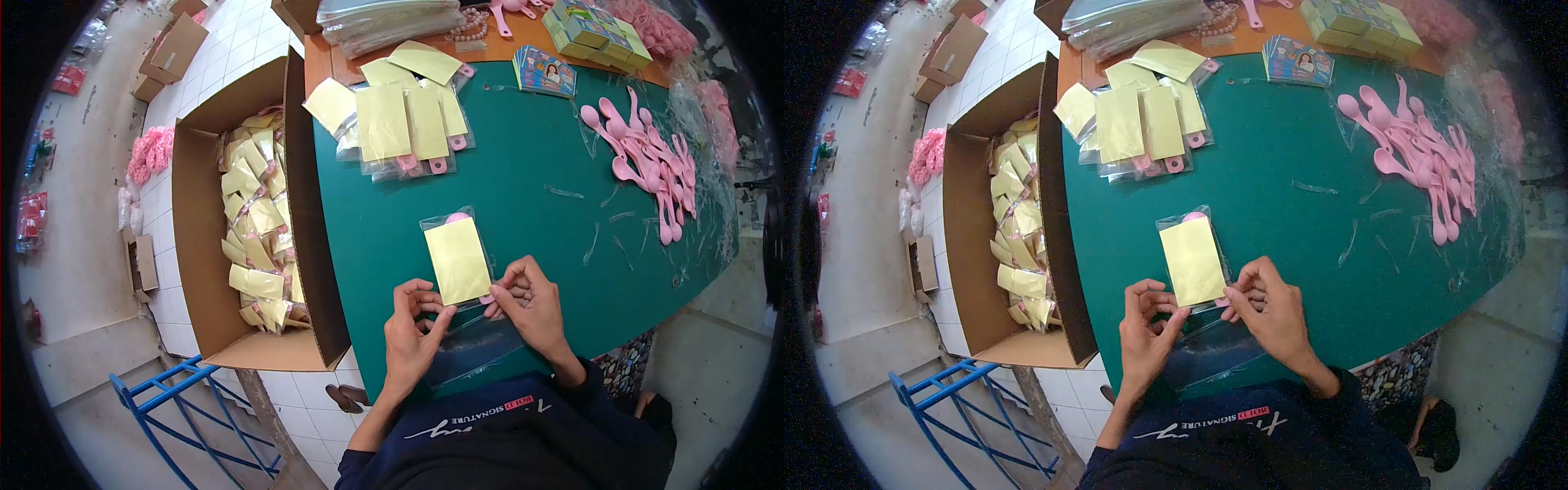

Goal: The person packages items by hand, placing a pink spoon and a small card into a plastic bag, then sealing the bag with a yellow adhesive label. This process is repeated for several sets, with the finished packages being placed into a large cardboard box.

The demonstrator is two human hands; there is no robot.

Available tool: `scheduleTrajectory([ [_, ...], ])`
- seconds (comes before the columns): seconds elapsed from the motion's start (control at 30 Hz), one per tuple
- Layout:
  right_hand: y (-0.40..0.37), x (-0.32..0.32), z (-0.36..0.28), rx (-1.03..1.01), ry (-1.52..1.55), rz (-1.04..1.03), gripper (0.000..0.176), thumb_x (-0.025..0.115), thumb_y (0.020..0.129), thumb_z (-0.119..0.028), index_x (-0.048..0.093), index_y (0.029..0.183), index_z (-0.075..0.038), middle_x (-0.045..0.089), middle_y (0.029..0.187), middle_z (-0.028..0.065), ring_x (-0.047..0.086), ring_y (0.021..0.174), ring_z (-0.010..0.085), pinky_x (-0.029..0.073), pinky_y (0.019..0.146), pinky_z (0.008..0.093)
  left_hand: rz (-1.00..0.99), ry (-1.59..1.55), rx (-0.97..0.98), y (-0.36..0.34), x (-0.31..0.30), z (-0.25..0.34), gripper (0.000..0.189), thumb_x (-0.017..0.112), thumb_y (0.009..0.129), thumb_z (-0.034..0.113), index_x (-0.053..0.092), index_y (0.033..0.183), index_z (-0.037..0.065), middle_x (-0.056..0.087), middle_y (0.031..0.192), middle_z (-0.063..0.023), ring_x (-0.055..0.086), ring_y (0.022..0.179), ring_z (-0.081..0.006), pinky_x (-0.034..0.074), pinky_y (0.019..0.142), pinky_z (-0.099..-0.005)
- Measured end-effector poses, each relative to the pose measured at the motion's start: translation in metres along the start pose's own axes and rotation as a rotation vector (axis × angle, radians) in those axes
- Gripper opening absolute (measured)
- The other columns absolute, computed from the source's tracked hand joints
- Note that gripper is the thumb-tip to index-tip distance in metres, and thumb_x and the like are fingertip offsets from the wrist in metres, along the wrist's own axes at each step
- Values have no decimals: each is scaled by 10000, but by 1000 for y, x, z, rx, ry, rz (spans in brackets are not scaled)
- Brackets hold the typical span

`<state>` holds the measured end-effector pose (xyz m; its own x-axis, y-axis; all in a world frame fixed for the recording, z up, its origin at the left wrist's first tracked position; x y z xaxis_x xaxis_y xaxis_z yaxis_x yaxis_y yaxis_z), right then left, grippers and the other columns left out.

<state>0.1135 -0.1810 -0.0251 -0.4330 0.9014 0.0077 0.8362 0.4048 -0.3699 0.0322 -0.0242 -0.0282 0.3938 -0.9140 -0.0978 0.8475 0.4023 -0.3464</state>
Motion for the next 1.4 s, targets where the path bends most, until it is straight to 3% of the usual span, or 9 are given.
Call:
scheduleTrajectory([
  [0.4,-1,4,-18,-9,-109,-149,368,544,875,20,513,1240,-8,639,805,83,626,679,106,509,579,235,-172,148,167,1,0,20,519,627,821,-9,456,1307,55,558,1125,-68,543,802,-99,488,601,-186],
  [0.5,18,-9,-73,-330,-177,-62,330,545,887,-37,534,1216,-20,650,847,92,632,716,124,511,626,256,-134,224,330,25,-4,86,528,634,819,15,451,1312,60,511,1259,-90,562,918,-132,537,718,-252],
  [0.63,79,-105,-127,-698,-967,366,298,602,831,-175,587,1095,-37,629,926,139,614,802,264,477,708,369,53,546,641,63,-20,132,471,643,834,106,476,1270,43,522,1230,-148,590,977,-263,537,756,-346],
  [0.7,107,-182,-101,-487,-1575,593,243,593,821,-157,589,1025,-25,619,968,139,593,851,317,457,736,407,-177,673,675,50,4,115,421,654,820,115,499,1202,31,535,1146,-155,585,948,-292,514,745,-357],
  [0.77,112,-216,-80,-453,-1637,605,191,604,794,-159,592,926,-22,612,897,147,586,834,346,444,718,442,-333,708,660,17,35,81,360,665,800,116,517,1115,22,538,1037,-155,573,892,-311,484,734,-370],
  [0.9,101,-239,-64,-330,-1538,678,207,572,805,-167,606,969,-45,621,915,155,585,898,317,440,749,456,-340,652,605,-8,66,39,338,680,767,102,525,1058,25,539,935,-130,561,849,-291,462,725,-373],
  [1.1,26,-230,-110,-678,-1370,909,184,531,873,-126,600,1000,-13,607,895,166,591,871,308,454,766,389,-414,514,574,5,59,32,266,672,768,68,575,1013,40,597,848,-103,587,820,-273,468,710,-370],
  [1.3,-36,-142,-122,-563,-894,643,127,572,866,-62,581,974,3,607,846,89,592,769,136,468,672,269,-390,440,414,15,50,35,134,660,805,75,604,916,23,662,860,-100,656,769,-215,510,638,-307],
  [1.4,-38,-116,-88,-398,-338,367,153,589,850,-35,574,997,0,615,798,69,598,721,105,482,654,244,-390,405,345,18,49,33,106,652,805,59,588,872,9,671,897,-102,663,798,-206,521,672,-299],
])
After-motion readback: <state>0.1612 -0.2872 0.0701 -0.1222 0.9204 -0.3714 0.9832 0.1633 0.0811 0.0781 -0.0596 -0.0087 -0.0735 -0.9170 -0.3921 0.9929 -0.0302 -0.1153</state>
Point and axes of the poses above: each hand's wrist, its own y-axis towards the middle knuckle, its own x-axis out of the palm, z = x × y, the point moved 7 cm from there along y, towards the middle knuckle
